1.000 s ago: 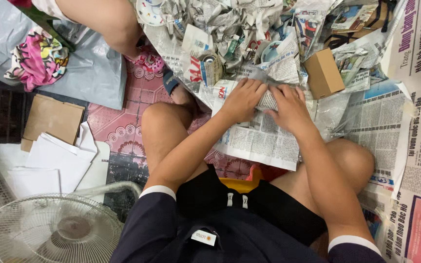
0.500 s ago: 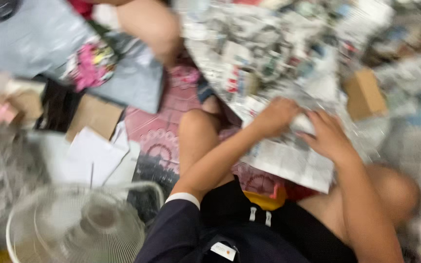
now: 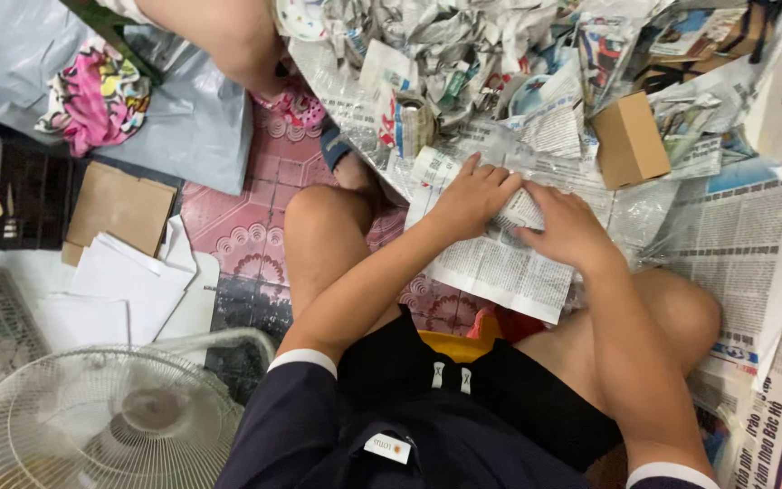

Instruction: The person sits on the floor and wraps small ceramic items, such as cups and saucers, in newspaper. They fold the paper around each item and place the wrapped bundle into a pile. Another person is visible nearby, also handling similar items.

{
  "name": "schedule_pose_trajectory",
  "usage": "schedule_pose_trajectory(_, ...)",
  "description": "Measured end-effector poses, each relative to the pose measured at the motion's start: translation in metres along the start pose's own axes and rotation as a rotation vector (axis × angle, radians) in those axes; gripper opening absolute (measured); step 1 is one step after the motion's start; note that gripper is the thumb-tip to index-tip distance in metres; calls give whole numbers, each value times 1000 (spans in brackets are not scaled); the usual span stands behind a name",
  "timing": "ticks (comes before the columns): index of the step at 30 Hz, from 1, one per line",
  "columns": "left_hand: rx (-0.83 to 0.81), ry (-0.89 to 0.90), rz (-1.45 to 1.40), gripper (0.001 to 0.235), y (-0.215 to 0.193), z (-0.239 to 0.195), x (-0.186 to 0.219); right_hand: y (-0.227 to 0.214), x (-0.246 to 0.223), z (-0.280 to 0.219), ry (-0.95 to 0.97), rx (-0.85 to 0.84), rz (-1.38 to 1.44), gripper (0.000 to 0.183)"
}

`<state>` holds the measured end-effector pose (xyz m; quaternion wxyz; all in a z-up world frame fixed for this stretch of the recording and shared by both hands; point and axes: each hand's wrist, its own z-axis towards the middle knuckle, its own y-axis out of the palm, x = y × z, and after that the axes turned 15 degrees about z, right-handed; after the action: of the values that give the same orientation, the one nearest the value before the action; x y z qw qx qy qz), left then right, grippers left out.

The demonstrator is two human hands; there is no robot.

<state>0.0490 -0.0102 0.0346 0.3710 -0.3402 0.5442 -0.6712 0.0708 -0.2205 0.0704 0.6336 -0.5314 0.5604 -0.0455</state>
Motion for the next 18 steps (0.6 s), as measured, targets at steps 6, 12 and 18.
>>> schedule_pose_trajectory(6, -28, -30, 75, 59, -12, 2, 3, -4, -17, 4, 53, 48, -49, 82)
schedule_pose_trajectory(12, -36, -9, -191, 58, -16, -1, -8, -9, -24, 3, 3, 87, -37, 77)
schedule_pose_trajectory(18, -47, -60, -158, 74, -1, -4, -21, -3, -23, 3, -83, 192, -46, 72)
